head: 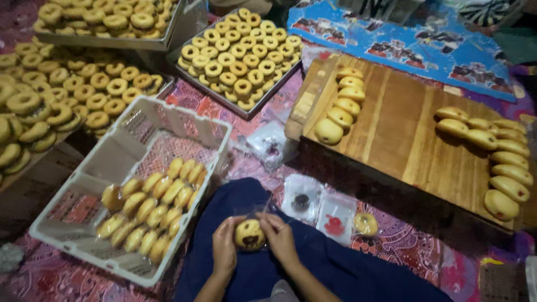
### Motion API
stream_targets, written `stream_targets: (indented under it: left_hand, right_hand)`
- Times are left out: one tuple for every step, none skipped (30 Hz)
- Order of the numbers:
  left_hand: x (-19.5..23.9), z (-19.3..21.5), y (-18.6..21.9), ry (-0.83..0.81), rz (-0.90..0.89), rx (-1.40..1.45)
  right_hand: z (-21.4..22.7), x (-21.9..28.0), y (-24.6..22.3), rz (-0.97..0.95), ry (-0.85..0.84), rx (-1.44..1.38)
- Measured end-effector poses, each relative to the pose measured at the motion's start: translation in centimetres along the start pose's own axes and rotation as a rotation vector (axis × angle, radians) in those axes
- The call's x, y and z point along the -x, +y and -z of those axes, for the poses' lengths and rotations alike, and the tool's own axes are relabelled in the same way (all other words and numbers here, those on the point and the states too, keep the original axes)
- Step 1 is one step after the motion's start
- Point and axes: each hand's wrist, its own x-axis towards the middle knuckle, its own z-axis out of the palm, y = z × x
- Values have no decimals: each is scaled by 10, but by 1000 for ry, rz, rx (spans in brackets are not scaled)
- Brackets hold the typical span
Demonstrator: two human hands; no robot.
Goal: The person sits on the floor and repeatedly picks up round pastries from a wooden board, places them into clear plastic bags, and sets the packaged items into a white basket.
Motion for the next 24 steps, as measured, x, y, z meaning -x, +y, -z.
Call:
stream_targets:
  left_hand:
    - [-5, -7, 5, 7, -11, 32]
    - [5, -4, 7, 36, -2, 50]
    - [5, -5, 8, 17, -30, -8]
    - [13, -5, 7, -2, -27, 57]
    - [18, -4, 7, 24, -61, -24]
    - [16, -6, 6, 28, -122, -85]
    - [25, -5, 4, 45, -78, -22]
    - [14, -11, 5, 50, -58, 45]
    - [3, -17, 7, 54, -40, 113]
    - [4, -17, 8, 68, -45, 111]
    - [10, -14, 8, 82, -51, 109]
    - [8, -14, 8, 92, -63, 108]
    - [6, -13, 8, 91, -57, 142]
    - [7, -12, 7, 97, -46, 176]
    - [7, -11, 5, 102, -34, 210]
    - [6, -12, 3, 99, -44, 226]
    - [5, -14, 2, 96, -54, 241]
    - [5, -16, 1, 91, -64, 256]
    - [5, -17, 0, 72, -80, 249]
    - [3, -17, 1, 54, -98, 243]
    - [2, -16, 3, 36, -117, 238]
    - [2, -15, 5, 16, -145, 190]
    - [2, -13, 7, -3, -173, 142]
    - [2, -9, 10, -19, -196, 91]
  right_hand:
    - [3, -10, -3, 46, 25, 13]
    - [-1, -5, -3, -19, 30, -88]
    - [-3, -5, -1, -86, 38, -186]
    - [-4, 3, 2, -34, 49, -162]
    - [-4, 14, 4, 19, 59, -139]
    - [-4, 14, 7, -26, 86, -140]
    - [-5, 21, 7, -71, 113, -139]
    - [0, 8, 8, -95, 97, -136]
    - [4, -3, 8, -118, 82, -132]
    - [5, 2, 7, -146, 79, -128]
    - [6, 9, 7, -190, 106, -273]
    - [4, 13, 6, -226, 135, -420]
    - [6, 9, 5, -260, 164, -566]
    - [8, 9, 2, -209, 150, -510]
    - [5, 14, -1, -157, 136, -454]
    - [5, 14, -5, -105, 125, -396]
    - [4, 13, -10, -109, 129, -344]
    - [4, 13, -15, -114, 135, -293]
    - [4, 10, -22, -119, 140, -242]
    - [3, 6, -29, -109, 127, -283]
    - [5, 0, -37, -100, 115, -324]
    - [7, -5, -44, -88, 101, -366]
    - [12, -12, -50, 10, 41, -255]
    - [18, -16, -55, 104, -21, -145]
